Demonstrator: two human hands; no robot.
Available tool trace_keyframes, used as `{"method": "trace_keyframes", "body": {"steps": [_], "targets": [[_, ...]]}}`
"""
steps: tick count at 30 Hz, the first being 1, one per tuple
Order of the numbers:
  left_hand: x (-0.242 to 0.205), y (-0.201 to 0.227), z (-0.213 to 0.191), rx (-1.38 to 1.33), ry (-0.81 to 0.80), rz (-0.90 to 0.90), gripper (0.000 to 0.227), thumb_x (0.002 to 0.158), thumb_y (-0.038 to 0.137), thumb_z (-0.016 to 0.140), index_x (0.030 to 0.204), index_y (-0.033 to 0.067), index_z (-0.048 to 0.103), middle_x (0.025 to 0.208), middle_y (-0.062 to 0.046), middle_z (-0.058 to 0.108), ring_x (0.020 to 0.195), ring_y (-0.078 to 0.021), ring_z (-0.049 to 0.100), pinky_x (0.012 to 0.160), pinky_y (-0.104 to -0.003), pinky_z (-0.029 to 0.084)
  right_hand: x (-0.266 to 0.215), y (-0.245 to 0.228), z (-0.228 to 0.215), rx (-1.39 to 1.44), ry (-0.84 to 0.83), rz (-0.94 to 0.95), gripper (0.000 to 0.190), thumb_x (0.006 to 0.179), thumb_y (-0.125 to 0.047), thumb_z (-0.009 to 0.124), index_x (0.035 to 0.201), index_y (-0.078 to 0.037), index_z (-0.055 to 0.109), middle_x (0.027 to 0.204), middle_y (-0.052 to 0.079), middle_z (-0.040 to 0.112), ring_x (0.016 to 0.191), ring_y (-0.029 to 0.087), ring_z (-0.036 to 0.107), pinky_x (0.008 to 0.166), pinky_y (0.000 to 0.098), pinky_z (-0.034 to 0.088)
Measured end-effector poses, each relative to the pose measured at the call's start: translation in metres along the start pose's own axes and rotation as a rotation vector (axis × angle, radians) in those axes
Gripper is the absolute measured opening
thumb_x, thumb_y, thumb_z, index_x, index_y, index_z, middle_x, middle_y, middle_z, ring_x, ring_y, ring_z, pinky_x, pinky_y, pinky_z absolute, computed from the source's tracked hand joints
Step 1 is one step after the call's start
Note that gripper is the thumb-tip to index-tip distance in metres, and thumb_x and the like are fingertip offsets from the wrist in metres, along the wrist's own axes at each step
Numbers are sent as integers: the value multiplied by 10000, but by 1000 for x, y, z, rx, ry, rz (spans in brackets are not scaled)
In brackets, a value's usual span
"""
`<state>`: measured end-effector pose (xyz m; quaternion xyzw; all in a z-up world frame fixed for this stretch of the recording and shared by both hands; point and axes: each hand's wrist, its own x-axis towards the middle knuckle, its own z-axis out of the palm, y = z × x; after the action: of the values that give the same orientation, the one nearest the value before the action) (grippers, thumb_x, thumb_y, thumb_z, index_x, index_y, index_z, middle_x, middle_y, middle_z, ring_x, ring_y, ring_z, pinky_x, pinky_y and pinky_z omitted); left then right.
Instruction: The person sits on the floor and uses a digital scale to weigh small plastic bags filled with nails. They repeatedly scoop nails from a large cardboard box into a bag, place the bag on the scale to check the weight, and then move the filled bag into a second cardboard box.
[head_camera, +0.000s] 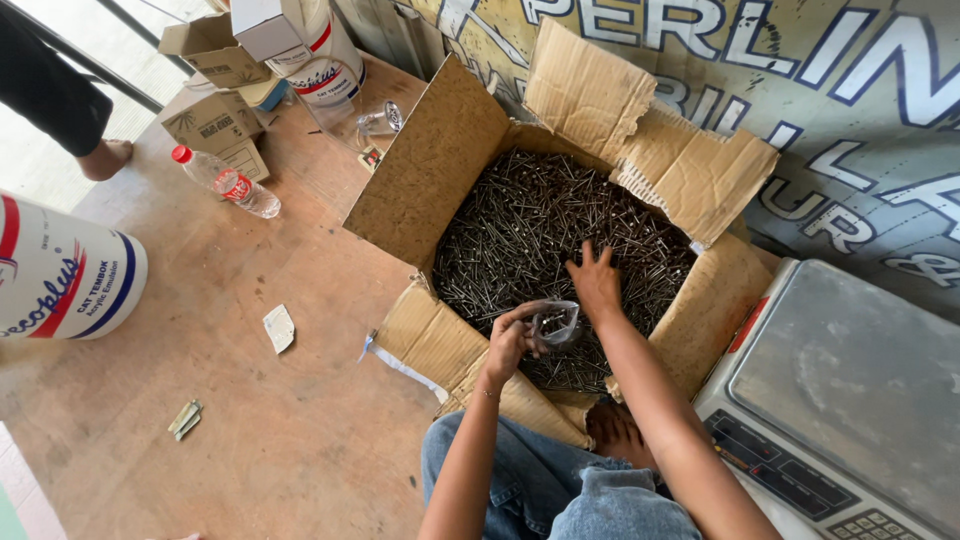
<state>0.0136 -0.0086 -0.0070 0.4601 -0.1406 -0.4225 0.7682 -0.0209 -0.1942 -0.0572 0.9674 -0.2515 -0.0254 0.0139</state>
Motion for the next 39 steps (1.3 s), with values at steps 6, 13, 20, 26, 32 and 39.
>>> {"method": "trace_keyframes", "body": {"steps": [6, 13, 20, 26, 32, 39], "targets": [[-4, 9, 6, 84, -19, 59, 425, 705, -89, 482, 1117, -135, 573, 1147, -213, 567, 460, -220, 636, 349, -222, 518, 4, 4, 4, 157, 128, -18, 236, 818, 1, 597, 961, -157, 699, 1243, 241, 420, 1051, 515, 479, 579, 456, 576], [2, -20, -12, 128, 38, 47, 361, 746, -59, 654, 1098, -114, 594, 1144, -184, 593, 428, -155, 605, 332, -195, 491, 18, 19, 57, 273, 201, 18, 250, 777, 20, 617, 956, -136, 694, 1075, 187, 507, 961, 447, 557, 599, 415, 582], [-7, 13, 17, 141, 69, 73, 239, 823, 30, 604, 1029, -84, 643, 1050, -178, 630, 383, -172, 586, 308, -216, 479, 0, 26, -11, 669, 213, 72, 343, 607, -55, 772, 934, -83, 673, 877, 157, 582, 812, 366, 636, 666, 392, 561], [-5, 11, 15, 111, 77, 104, 297, 771, -52, 580, 1058, -117, 616, 1044, -209, 626, 383, -187, 587, 305, -215, 478, -28, 41, -46, 1202, 241, 146, 237, 600, -72, 803, 794, -111, 673, 754, 85, 667, 739, 214, 655, 677, 286, 526], [-4, 6, 12, 100, 93, 115, 346, 751, -72, 502, 1075, -115, 614, 1035, -226, 631, 375, -189, 582, 304, -214, 478, -56, 58, -87, 1450, 83, 219, 254, 629, -44, 804, 857, -25, 694, 828, 178, 679, 776, 200, 653, 697, 287, 523], [-9, 14, 16, 110, 87, 145, 380, 711, -105, 471, 1061, -120, 619, 1008, -227, 635, 367, -200, 580, 295, -220, 475, -72, 59, -143, 1569, 47, 186, 262, 584, -47, 828, 818, -49, 710, 768, 95, 691, 707, 116, 619, 665, 226, 514]]}}
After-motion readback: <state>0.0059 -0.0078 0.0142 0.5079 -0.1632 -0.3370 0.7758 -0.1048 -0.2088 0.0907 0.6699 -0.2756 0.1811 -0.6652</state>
